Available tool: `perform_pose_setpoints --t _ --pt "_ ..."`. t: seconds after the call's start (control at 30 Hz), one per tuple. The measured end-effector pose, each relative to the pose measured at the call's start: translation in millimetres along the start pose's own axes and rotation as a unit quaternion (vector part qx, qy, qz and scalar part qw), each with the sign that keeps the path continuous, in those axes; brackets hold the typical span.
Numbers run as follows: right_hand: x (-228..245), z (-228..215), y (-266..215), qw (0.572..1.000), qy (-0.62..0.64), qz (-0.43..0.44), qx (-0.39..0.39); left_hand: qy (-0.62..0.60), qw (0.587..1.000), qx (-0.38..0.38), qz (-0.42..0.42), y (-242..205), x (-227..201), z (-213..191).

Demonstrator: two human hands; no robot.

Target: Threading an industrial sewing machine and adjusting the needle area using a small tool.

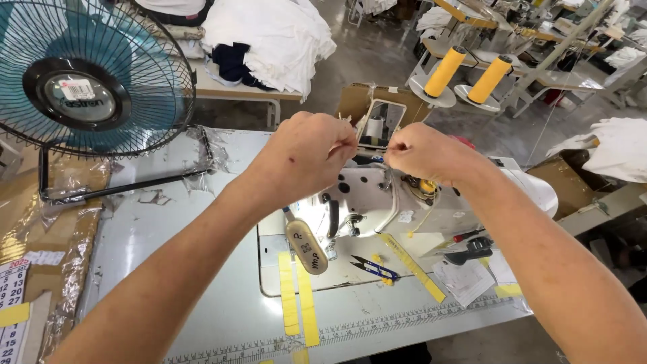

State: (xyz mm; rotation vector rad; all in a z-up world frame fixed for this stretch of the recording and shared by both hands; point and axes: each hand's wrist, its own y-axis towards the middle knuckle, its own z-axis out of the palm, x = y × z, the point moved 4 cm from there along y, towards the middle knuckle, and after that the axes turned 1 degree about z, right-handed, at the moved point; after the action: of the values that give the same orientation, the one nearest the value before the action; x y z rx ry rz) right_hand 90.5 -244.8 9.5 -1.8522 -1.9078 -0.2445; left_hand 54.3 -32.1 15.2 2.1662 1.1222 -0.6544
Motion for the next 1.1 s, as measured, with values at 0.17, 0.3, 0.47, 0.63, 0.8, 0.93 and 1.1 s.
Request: perform_pose_setpoints --t 0.17,0.3,0.47,0.63,0.8,0.93,1.1 --pt "-4.1 -0.8 -30.1 0.976 0.205 0.029 -0.063 -0.029 0.999 0.029 -0.016 33.6 7.8 21.2" --pt "-30.5 9.3 -14.3 0.942 0.314 0.018 -0.116 -0.036 0.996 0.08 -0.034 64.7 16.7 54.3" --pt "-42.9 19.1 -6.3 0.926 0.346 -0.008 -0.153 -0.123 0.979 0.095 -0.13 89.3 28.1 92.5" --pt "-43.0 18.8 -12.5 0.915 0.362 -0.018 -0.177 -0.235 0.954 0.045 -0.18 97.6 28.6 105.1" --pt "-33.0 -4.1 -28.8 0.855 0.488 -0.02 -0.172 -0.32 0.934 0.011 -0.159 99.8 34.9 110.0" --pt "-31.2 -29.0 -20.1 0.757 0.63 -0.045 -0.167 -0.377 0.912 0.02 -0.159 92.3 32.3 114.4" --pt "-23.0 -29.7 0.9 0.658 0.74 -0.084 -0.113 -0.483 0.868 0.032 -0.11 95.1 40.3 118.5"
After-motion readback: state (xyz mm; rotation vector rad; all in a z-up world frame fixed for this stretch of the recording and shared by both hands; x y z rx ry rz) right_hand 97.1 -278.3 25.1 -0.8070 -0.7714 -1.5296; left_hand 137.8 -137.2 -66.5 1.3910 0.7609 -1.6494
